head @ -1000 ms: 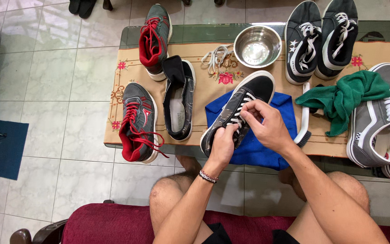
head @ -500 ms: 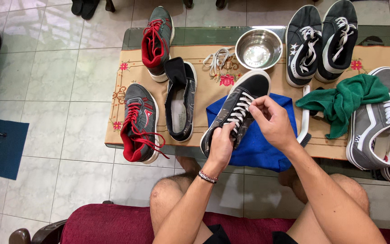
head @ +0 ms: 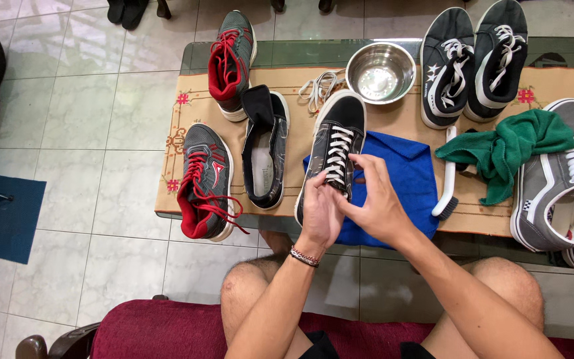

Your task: The person laces a black and white sneaker by threading white laces through the eyelets and tying a knot. The person then picks up the shoe, adjusts the laces, and places it back on the table.

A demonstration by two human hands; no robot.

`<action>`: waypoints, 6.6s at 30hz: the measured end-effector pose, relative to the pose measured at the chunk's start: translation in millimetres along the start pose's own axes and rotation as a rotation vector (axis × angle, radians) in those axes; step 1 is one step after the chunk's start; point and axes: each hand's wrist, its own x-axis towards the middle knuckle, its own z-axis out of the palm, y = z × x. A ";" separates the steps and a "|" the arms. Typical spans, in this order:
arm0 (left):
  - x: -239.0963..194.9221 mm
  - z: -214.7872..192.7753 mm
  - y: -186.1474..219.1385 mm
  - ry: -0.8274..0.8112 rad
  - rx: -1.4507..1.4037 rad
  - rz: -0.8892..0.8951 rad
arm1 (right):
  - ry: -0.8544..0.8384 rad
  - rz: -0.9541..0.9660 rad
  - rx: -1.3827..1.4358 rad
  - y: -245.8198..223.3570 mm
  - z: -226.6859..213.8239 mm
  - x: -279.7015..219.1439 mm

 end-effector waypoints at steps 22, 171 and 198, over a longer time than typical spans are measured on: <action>-18.4 -6.9 15.7 0.140 0.347 0.103 | -0.100 -0.059 -0.245 2.2 -15.1 -19.7; 42.9 -6.7 43.4 -0.099 1.690 0.519 | 0.052 -0.267 -0.535 33.7 -6.6 107.3; 58.4 -49.4 54.0 0.052 1.372 0.532 | -0.554 0.212 -1.055 130.4 73.1 193.9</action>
